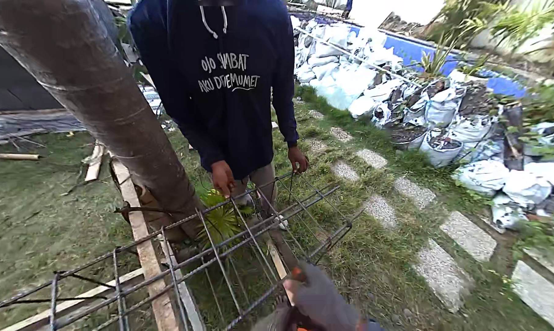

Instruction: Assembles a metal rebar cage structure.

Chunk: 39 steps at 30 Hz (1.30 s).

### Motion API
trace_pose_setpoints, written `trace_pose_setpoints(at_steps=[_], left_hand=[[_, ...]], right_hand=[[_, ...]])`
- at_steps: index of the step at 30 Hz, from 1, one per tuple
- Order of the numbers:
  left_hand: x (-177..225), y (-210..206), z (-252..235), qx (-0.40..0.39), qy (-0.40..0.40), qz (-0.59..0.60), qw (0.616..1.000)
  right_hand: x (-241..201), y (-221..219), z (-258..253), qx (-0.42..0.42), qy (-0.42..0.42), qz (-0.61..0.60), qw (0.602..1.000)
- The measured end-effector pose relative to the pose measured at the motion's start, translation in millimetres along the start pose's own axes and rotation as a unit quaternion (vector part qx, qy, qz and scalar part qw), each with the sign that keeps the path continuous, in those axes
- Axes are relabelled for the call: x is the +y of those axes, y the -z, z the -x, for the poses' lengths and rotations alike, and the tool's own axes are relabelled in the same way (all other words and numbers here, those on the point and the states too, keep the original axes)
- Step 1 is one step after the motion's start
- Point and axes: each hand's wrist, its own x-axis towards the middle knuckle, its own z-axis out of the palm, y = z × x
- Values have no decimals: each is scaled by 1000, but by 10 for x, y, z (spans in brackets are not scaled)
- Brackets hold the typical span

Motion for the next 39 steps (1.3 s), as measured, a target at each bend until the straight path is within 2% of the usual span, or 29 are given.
trace_pose_setpoints(at_steps=[3,6,10,14,19,21,23,27,31,33,35,39], left_hand=[[33,-26,-287,11,-47,-82,995],[101,15,-664,65,-72,-190,977],[263,77,-1214,-26,23,-237,971],[133,90,-1375,-79,40,-207,974],[106,32,-1408,-76,35,-209,974],[80,75,-1397,-78,44,-198,976],[111,35,-1435,-77,40,-189,978],[120,-16,-1459,-63,65,-225,970],[524,70,-1390,-72,163,-225,958],[497,47,-1394,-65,169,-230,956],[273,-81,-1459,-19,144,-253,957],[346,-27,-1448,-51,164,-239,956]], right_hand=[[594,473,243,-7,-93,-73,993],[980,683,388,-21,-137,58,989],[905,707,394,-13,-173,296,939],[782,504,252,20,-173,464,868],[914,425,172,85,-124,522,840],[685,405,146,55,-153,532,831],[347,466,188,0,-226,530,817],[217,425,202,-42,-238,511,825],[260,446,336,-24,-229,404,886],[545,404,324,0,-221,342,913],[793,331,253,-15,-220,289,931],[1402,127,81,11,-171,175,970]])
